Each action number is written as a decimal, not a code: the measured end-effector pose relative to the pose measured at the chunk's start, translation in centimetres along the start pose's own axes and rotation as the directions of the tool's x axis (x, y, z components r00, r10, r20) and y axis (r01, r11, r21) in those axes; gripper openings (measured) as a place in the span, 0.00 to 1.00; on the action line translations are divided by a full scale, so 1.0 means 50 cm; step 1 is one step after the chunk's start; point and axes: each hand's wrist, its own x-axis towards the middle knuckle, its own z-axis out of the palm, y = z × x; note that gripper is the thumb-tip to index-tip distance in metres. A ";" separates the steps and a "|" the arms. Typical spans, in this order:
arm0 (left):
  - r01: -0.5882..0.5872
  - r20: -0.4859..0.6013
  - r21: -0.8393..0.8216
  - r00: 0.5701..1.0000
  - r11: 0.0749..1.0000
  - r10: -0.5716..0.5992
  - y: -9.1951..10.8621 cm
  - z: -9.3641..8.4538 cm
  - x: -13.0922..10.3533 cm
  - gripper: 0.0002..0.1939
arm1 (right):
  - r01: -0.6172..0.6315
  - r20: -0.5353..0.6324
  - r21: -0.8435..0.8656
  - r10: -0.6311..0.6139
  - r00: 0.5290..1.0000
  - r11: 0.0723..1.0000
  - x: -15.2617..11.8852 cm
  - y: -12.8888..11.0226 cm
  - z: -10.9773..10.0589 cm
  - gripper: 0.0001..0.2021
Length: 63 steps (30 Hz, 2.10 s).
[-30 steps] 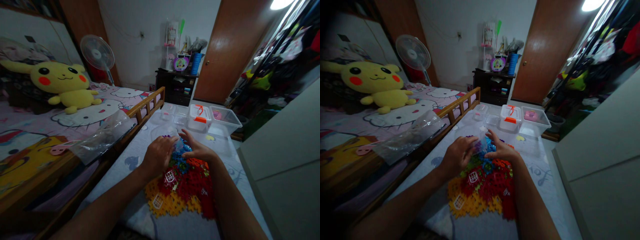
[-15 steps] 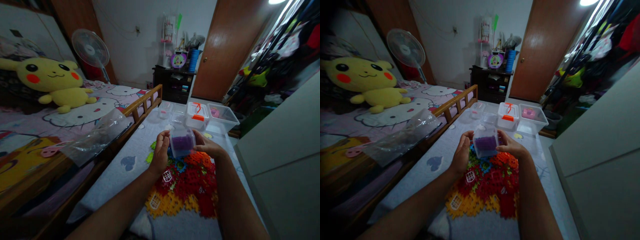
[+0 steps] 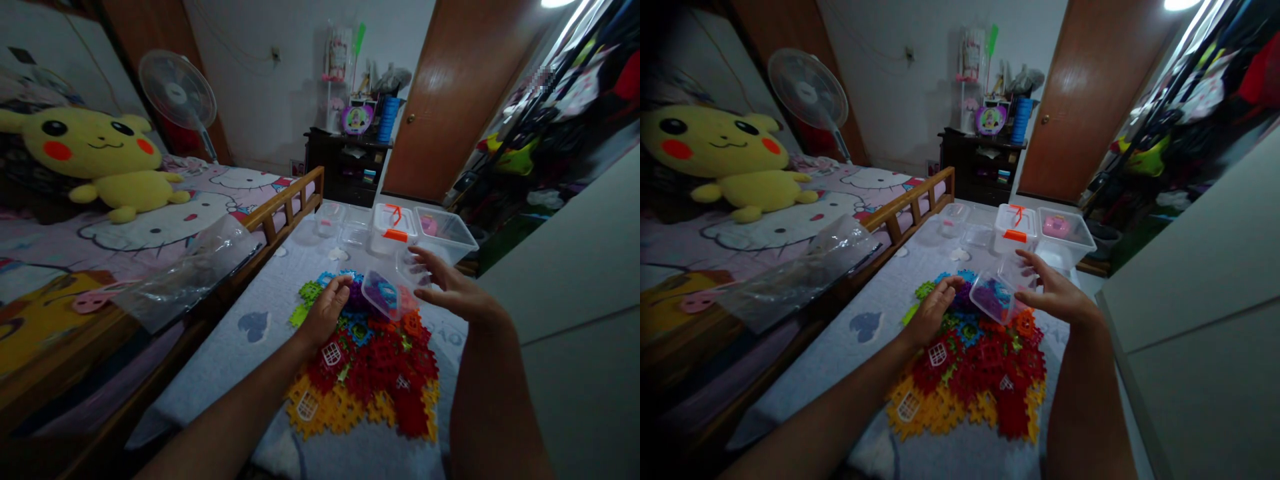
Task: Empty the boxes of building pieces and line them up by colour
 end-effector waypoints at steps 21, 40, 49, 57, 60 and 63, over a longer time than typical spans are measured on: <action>0.002 0.049 -0.346 0.999 0.938 0.015 0.026 -0.045 0.068 0.57 | 0.045 0.003 0.840 -0.087 0.996 0.541 0.090 -0.017 0.182 0.53; 0.334 -0.581 0.632 0.802 0.699 0.142 -0.066 -0.176 0.318 0.47 | -0.072 -0.012 0.438 0.086 0.996 0.896 0.110 0.077 0.183 0.34; 0.328 -0.611 0.578 0.781 0.747 0.130 -0.088 -0.171 0.352 0.58 | -0.069 0.070 0.168 0.058 0.996 0.983 0.098 0.065 0.181 0.35; 0.275 -0.563 0.561 0.818 0.781 0.117 -0.118 -0.177 0.334 0.58 | 0.006 0.071 0.055 -0.010 0.997 0.998 0.106 0.045 0.207 0.34; 0.272 -0.586 0.538 0.801 0.798 0.123 -0.118 -0.176 0.341 0.58 | 0.042 0.062 -0.052 -0.039 0.997 0.998 0.113 0.042 0.223 0.31; 0.273 -0.596 0.539 0.792 0.797 0.132 -0.117 -0.174 0.349 0.59 | 0.053 0.074 -0.115 -0.045 0.996 0.992 0.118 0.044 0.236 0.28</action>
